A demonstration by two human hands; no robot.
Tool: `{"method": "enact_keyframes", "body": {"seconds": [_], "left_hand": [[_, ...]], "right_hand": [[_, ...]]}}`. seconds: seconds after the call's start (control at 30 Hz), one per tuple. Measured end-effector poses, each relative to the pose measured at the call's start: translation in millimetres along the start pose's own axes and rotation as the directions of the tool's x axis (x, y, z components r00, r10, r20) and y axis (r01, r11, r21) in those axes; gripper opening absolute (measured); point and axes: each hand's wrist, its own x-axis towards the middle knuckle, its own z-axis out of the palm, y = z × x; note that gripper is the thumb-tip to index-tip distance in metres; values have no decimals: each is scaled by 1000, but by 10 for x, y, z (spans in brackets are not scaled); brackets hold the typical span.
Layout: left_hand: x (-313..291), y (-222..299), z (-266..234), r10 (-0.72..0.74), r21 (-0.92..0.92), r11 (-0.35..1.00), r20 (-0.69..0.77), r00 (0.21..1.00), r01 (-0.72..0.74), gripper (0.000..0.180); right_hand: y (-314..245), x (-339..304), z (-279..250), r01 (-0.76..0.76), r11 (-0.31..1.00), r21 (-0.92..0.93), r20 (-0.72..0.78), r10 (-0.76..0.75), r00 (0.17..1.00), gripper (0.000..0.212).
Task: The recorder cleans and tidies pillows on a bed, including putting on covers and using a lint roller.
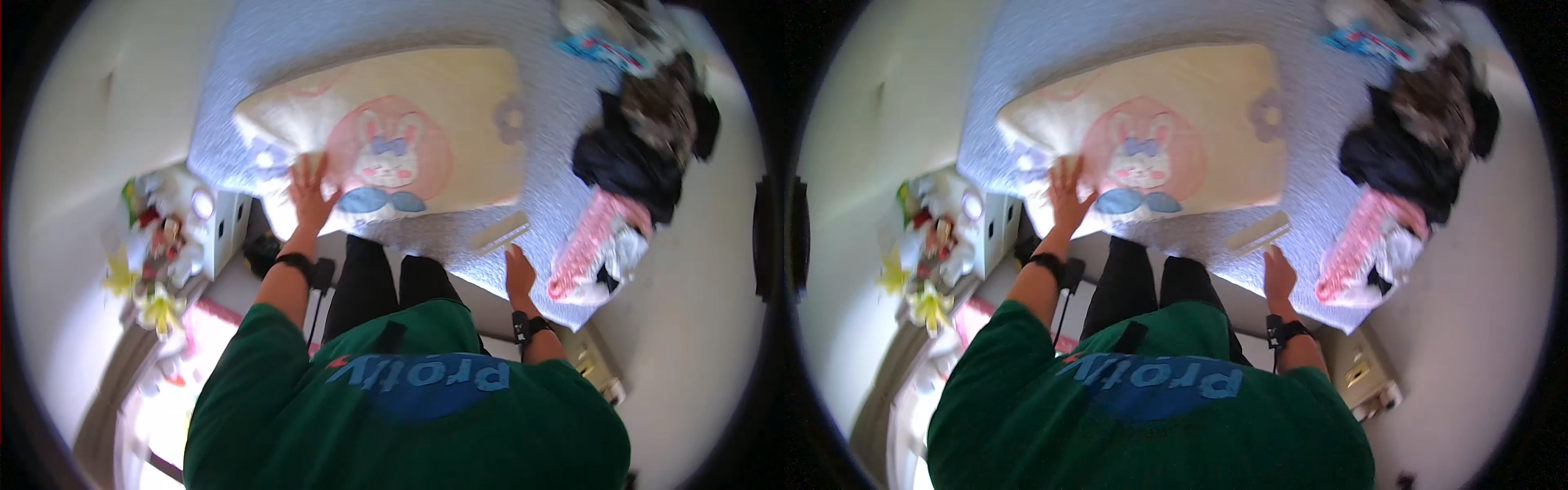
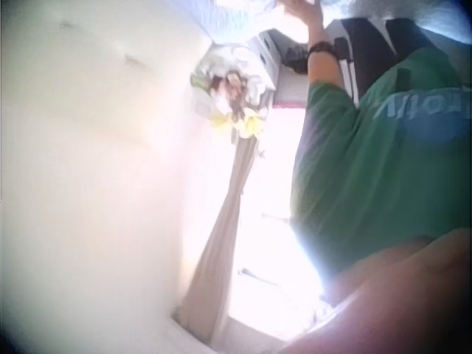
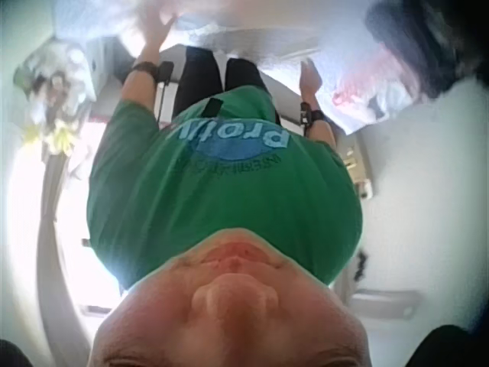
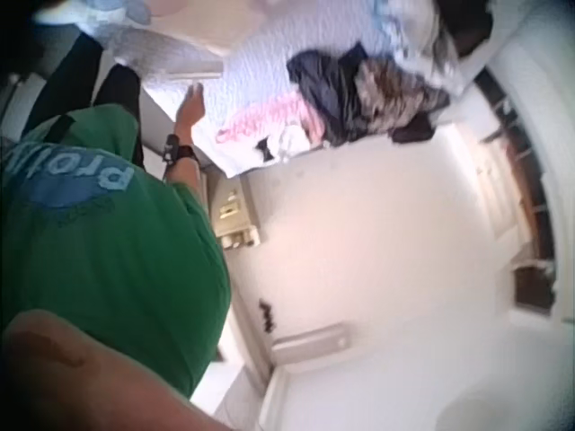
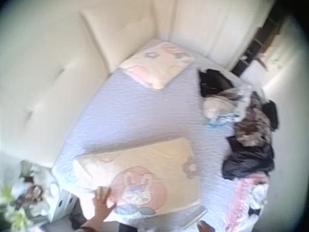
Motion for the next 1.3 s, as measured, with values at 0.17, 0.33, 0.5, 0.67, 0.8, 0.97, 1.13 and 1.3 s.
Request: {"method": "enact_keyframes", "body": {"seconds": [0.17,0.33,0.5,0.67,0.8,0.97,1.13,1.3], "left_hand": [[-354,-34,84,-374,-77,924,20,927,374,85],[-663,-418,237,-592,-245,771,63,804,587,91],[-906,-1024,553,-670,-568,521,190,717,637,74],[-1124,-1215,641,-769,-777,24,388,508,629,57],[-1095,-1096,364,-610,-735,-148,594,525,661,58],[-1248,-1302,672,-666,-770,54,447,597,636,55],[-1218,-1325,651,-579,-678,-311,691,432,667,42],[-1328,-1389,814,-569,-732,-526,682,460,434,27]], "right_hand": [[-442,807,-74,543,840,4,1,-543,840,27],[-1847,1130,230,783,621,-25,300,-743,599,15],[-3078,641,769,923,357,-145,492,-784,380,14],[-3609,124,1210,957,288,17,450,-857,250,15],[-3721,377,1089,923,382,55,379,-863,334,18],[-3499,1165,-2,812,582,-27,438,-723,533,30],[-3190,1235,-688,695,664,-274,82,-704,705,28],[-3901,663,39,869,476,-133,397,-778,487,29]]}}
